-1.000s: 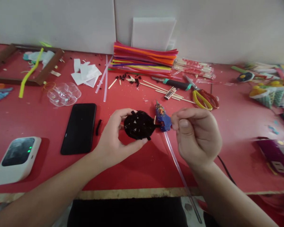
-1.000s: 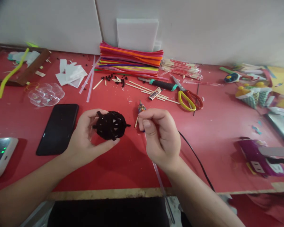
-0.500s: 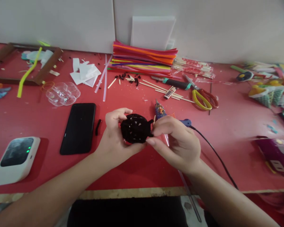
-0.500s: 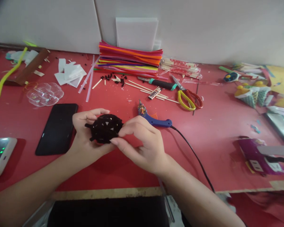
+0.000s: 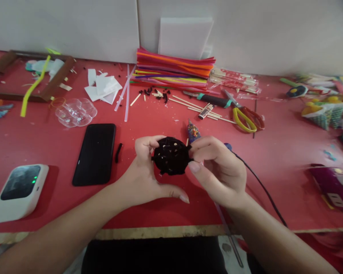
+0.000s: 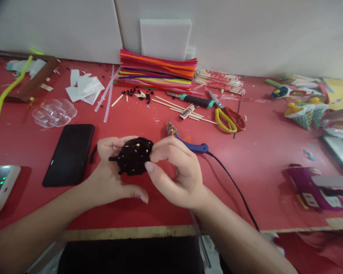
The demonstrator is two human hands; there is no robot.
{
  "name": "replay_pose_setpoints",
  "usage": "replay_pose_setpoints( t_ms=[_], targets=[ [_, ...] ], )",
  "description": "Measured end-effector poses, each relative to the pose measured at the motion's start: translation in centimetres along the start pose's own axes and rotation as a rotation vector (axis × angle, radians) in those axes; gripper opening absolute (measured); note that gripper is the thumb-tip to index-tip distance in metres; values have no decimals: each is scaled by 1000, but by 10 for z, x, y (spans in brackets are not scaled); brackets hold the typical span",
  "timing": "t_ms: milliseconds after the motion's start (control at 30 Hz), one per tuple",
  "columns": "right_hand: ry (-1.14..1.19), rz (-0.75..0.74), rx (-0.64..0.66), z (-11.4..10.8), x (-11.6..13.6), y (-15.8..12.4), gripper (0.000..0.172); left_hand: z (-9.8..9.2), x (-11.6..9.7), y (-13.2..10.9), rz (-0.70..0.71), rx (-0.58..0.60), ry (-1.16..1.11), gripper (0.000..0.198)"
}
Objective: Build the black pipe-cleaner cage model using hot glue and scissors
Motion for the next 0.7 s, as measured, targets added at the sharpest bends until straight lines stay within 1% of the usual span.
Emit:
replay_pose_setpoints(
  t_ms=[67, 133, 200, 333, 533, 600, 667, 700],
  targets=[
    [16, 41, 1, -2, -1, -2, 10, -1, 0, 0, 3, 3, -60, 91],
    [48, 90, -1, -3, -2, -4, 7, -1, 0, 0, -24, 17, -119, 78],
    [81, 122, -5, -3, -3, -5, 5, -1, 0, 1, -58, 16, -133, 69],
    [78, 140, -4, 0, -4, -5, 2, -2, -3, 3, -87, -12, -101, 67],
    [-22, 113, -41, 2, 0, -1, 12, -1, -3, 3, -101, -15, -112, 67],
    [-37, 104, -45, 3, 0, -1, 12, -1, -2, 3, -117, -4, -134, 69],
    [-45, 97, -46, 3, -1, -2, 12, -3, -2, 2, -132, 32, -187, 72],
    [-47, 94, -47, 3, -2, -2, 12, -4, -2, 1, -153, 54, -225, 69]
  ],
)
Point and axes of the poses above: each hand's wrist, its own y-axis towards the middle knuckle, its own z-axis out of the palm, x = y × z, the point moved 2 cm from there along y, towards the middle knuckle, and after that the axes turned 10 degrees about -x, right-handed, at the moved point
